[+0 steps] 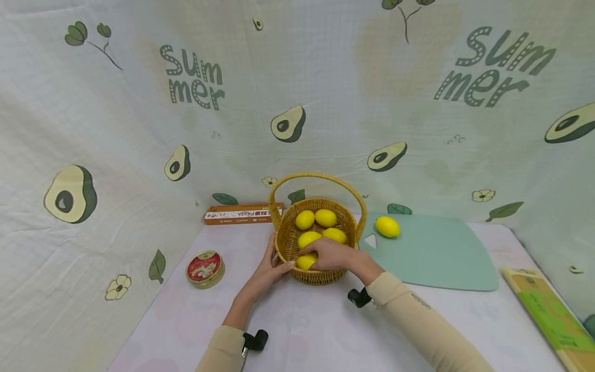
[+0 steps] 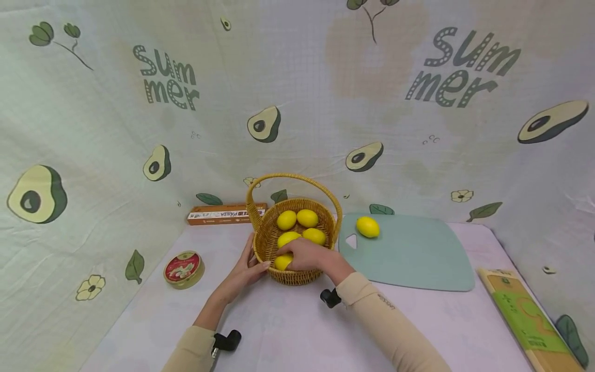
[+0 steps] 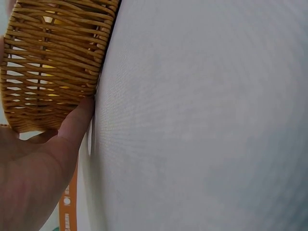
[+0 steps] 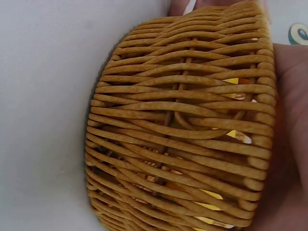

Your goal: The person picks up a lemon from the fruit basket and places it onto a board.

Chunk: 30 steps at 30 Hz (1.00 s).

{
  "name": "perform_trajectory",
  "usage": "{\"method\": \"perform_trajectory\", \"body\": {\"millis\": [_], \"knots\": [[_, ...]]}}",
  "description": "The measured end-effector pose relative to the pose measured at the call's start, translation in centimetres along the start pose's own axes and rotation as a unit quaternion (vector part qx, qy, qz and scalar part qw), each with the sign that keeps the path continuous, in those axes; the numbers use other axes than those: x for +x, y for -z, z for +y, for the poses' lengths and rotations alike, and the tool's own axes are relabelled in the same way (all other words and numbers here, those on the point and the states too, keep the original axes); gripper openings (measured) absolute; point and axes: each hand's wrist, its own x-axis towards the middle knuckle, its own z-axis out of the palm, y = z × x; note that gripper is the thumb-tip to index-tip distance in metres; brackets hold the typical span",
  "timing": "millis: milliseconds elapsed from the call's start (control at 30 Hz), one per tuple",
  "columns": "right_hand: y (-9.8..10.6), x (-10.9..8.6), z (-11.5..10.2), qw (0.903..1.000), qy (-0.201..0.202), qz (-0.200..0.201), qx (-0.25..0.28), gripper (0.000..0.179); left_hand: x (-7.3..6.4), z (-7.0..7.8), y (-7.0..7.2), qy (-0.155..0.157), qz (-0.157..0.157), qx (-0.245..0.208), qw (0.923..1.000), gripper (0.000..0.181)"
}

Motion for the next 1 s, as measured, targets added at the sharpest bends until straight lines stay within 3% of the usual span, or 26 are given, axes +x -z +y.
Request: {"method": "perform_trajectory", "body": {"millis": [167, 467, 1000], "knots": [[0.4, -0.3, -0.4, 0.9986, 0.023, 0.026, -0.04, 0.043, 0.0, 0.1, -0.1, 0.005, -0.002, -0.009, 0.9999, 0.099], [1.9, -1.9, -1.5, 0.9957, 0.005, 0.049, -0.078, 0.049, -0.2, 0.2, -0.2, 0.011, 0.005, -0.007, 0.9999, 0.098], [4.4, -6.0, -2.0, 0.9949, -0.002, 0.072, -0.071, 0.049, -0.3, 0.2, -0.1, 0.003, 0.001, -0.013, 0.9999, 0.101]]}}
